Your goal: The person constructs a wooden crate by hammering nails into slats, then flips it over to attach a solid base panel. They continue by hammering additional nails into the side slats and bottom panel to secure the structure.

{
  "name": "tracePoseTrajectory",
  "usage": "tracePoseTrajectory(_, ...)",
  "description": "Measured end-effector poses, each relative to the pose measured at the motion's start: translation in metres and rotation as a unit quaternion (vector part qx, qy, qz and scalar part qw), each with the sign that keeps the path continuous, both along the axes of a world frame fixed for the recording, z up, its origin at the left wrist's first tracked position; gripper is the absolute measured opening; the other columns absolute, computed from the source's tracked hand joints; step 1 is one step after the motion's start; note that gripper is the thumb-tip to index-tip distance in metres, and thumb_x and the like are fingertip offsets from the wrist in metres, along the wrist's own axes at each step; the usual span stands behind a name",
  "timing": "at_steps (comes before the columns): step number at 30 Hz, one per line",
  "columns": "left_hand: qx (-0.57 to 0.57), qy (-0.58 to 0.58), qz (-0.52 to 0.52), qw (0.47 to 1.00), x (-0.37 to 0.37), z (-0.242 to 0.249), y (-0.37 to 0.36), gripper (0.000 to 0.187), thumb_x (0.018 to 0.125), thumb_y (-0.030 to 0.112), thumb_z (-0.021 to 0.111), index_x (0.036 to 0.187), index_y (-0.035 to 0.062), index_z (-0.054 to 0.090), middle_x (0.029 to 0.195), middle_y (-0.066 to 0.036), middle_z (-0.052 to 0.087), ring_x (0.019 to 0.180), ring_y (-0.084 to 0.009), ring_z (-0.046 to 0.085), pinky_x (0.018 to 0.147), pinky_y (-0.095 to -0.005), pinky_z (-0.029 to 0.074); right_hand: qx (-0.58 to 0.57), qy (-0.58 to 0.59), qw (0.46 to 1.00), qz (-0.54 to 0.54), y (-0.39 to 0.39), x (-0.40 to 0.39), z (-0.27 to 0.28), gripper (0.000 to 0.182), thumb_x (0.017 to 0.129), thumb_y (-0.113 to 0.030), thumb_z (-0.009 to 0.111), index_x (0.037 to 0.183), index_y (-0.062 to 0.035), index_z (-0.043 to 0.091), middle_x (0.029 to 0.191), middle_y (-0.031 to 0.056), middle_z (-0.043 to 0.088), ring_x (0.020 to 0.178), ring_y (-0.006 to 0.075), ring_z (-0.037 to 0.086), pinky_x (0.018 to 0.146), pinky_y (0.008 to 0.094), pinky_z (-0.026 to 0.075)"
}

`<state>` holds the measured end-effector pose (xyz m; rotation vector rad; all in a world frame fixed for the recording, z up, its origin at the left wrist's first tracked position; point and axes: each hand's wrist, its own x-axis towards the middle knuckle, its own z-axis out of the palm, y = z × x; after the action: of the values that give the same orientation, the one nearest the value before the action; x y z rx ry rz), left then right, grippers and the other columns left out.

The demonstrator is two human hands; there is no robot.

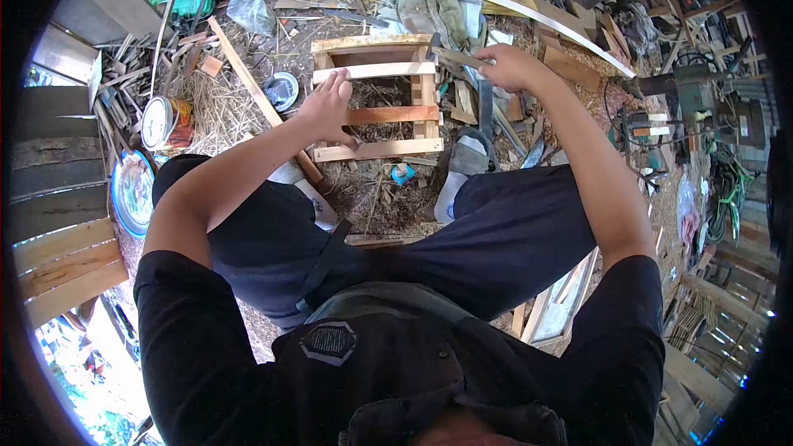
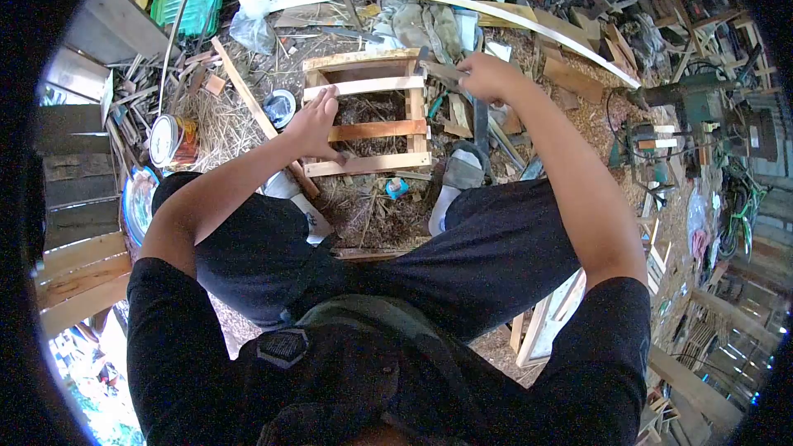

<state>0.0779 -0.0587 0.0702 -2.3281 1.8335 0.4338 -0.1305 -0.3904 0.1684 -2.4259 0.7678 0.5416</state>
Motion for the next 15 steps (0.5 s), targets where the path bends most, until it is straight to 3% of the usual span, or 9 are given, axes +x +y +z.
tracePoseTrajectory(5,0.014,-0.010,0.000,1.000,-0.002,0.001,-0.003,0.128,0.054,0.072,0.092,0.136,-0.0120,0.040,0.165,-0.037,0.026,0.156,-0.0490,0.027,0.128,-0.0473,0.030,-0.023,-0.020,0.999,0.015,0.002,-0.005,-0.005,0.045,0.096,-0.023,0.064,0.139,-0.0119,0.068,0.082,0.0128,0.072,0.058,0.0237,0.066,0.054,0.0418,0.053)
tracePoseTrajectory(6,0.013,-0.011,0.011,1.000,-0.004,0.005,-0.004,0.118,0.064,0.061,0.093,0.139,-0.0122,0.039,0.164,-0.036,0.030,0.154,-0.0463,0.032,0.127,-0.0455,0.033,-0.014,-0.021,0.999,0.028,0.002,-0.005,-0.005,0.044,0.095,-0.023,0.065,0.138,-0.0121,0.069,0.082,0.0125,0.072,0.058,0.0238,0.066,0.054,0.0417,0.053)
tracePoseTrajectory(7,0.012,-0.011,0.010,1.000,0.001,-0.002,-0.005,0.118,0.064,0.061,0.093,0.139,-0.0122,0.039,0.164,-0.036,0.030,0.154,-0.0463,0.032,0.127,-0.0455,0.033,-0.014,-0.021,0.999,0.027,0.002,-0.005,-0.004,0.044,0.095,-0.023,0.065,0.138,-0.0121,0.069,0.082,0.0125,0.072,0.058,0.0238,0.066,0.054,0.0417,0.053)
tracePoseTrajectory(9,-0.039,0.026,0.026,0.999,0.011,-0.012,-0.007,0.106,0.074,0.047,0.090,0.144,-0.0125,0.037,0.163,-0.034,0.034,0.153,-0.0423,0.037,0.125,-0.0430,0.037,0.000,-0.035,0.999,-0.028,0.001,-0.005,-0.002,0.042,0.094,-0.022,0.065,0.135,-0.0123,0.071,0.081,0.0118,0.072,0.058,0.0242,0.066,0.054,0.0413,0.053)
tracePoseTrajectory(12,-0.012,0.001,0.024,1.000,0.010,-0.013,-0.006,0.099,0.080,0.037,0.087,0.148,-0.0125,0.034,0.162,-0.032,0.038,0.152,-0.0399,0.040,0.123,-0.0411,0.039,-0.006,-0.049,0.998,0.044,0.005,-0.006,-0.004,0.040,0.094,-0.021,0.065,0.133,-0.0122,0.072,0.081,0.0122,0.072,0.059,0.0246,0.066,0.054,0.0410,0.053)
tracePoseTrajectory(15,-0.017,0.013,0.030,0.999,0.010,-0.014,-0.006,0.101,0.079,0.036,0.087,0.148,-0.0132,0.033,0.162,-0.032,0.037,0.151,-0.0400,0.040,0.124,-0.0409,0.039,0.014,-0.009,1.000,-0.009,0.011,-0.004,0.013,0.041,0.094,-0.022,0.065,0.134,-0.0121,0.072,0.080,0.0127,0.071,0.059,0.0250,0.066,0.055,0.0417,0.054)
